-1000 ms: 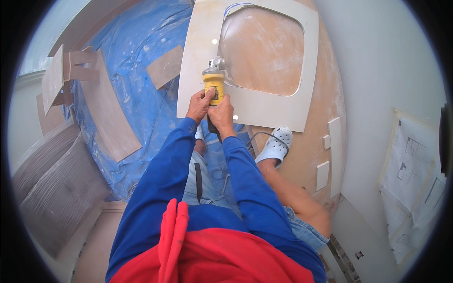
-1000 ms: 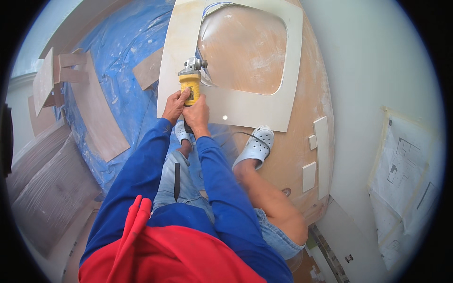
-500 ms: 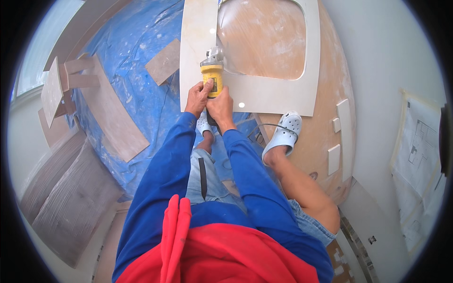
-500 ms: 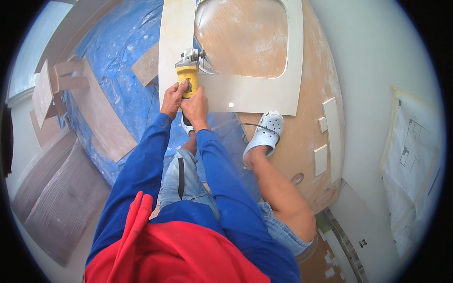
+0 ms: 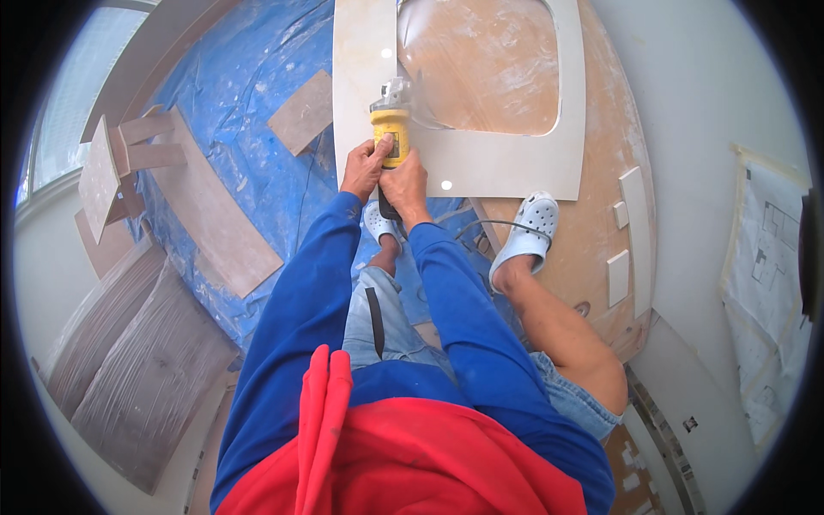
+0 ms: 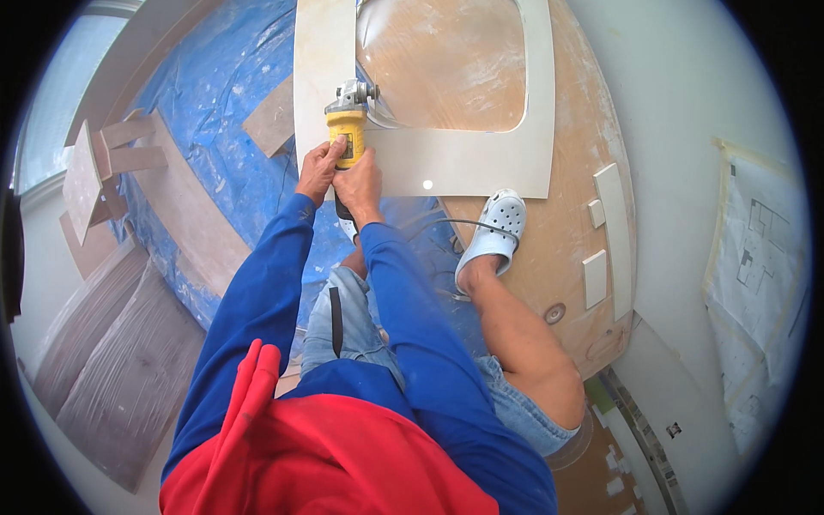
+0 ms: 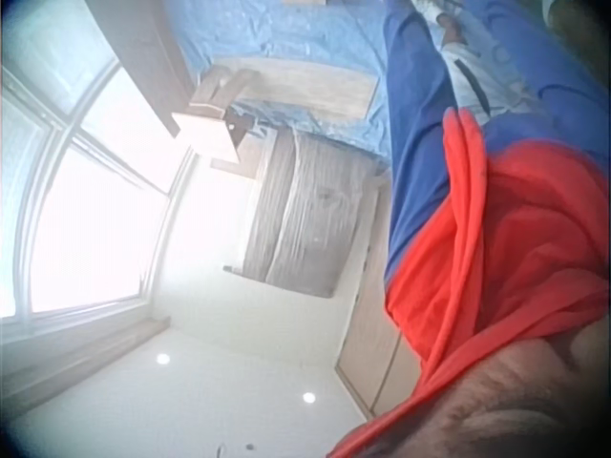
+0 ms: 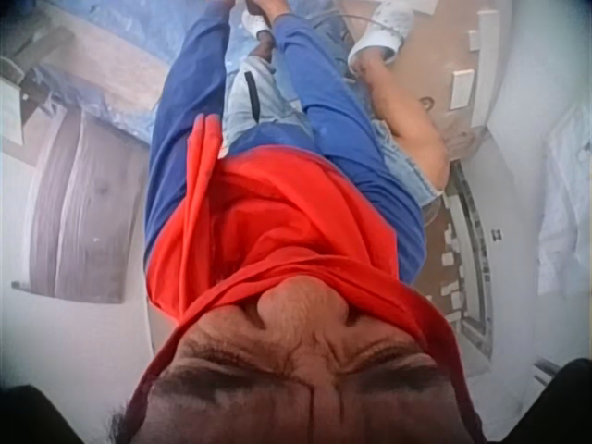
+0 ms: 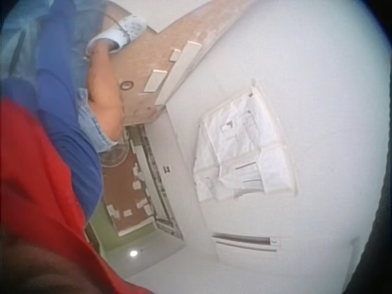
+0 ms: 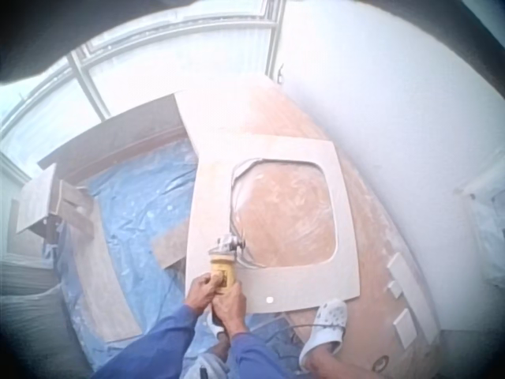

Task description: The person uses a handheld angle grinder to cut and smooth the edges of a large white ceramic tile with a central cutout. The person repositions the tile and continues grinding along the inner and outer edges while another person stands nearby.

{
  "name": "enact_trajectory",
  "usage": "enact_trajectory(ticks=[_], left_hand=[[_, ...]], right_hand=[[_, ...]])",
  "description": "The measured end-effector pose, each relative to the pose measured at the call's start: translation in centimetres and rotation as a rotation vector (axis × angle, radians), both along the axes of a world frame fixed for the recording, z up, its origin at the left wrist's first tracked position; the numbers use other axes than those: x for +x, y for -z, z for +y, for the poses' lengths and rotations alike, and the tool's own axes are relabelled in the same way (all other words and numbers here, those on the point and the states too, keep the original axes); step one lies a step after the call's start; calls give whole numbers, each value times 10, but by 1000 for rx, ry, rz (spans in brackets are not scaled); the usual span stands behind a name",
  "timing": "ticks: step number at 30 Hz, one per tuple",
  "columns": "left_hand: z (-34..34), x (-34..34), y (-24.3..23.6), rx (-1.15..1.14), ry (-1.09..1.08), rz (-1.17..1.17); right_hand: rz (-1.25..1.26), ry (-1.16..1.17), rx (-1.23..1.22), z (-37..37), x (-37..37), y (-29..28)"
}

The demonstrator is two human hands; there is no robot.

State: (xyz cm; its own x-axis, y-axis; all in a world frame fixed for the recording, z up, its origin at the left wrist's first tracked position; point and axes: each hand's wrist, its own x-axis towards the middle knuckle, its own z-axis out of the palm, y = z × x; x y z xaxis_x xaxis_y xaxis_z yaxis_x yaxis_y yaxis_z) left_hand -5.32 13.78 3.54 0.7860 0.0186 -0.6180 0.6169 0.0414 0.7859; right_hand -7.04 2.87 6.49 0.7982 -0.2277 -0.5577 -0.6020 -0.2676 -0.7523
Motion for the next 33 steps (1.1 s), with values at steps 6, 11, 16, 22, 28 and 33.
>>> enact_trajectory(ticks=[6,11,16,22,28,33], left_hand=[[-2,-1,5,9,-8,-7],[-1,-1,8,12,-2,-17],[-2,-3,7,19,1,-8],[-2,-4,6,12,-5,-7],[-1,-3,7,23,41,36],[-2,-3,5,33,36,42]], right_hand=[[34,-8,-11,-1,1,-3],[46,6,12,-3,1,-6],[61,-2,9,-3,1,-6],[65,-15,8,-4,1,-6],[77,-30,9,-6,1,-2],[43,-10,12,-4,0,0]])
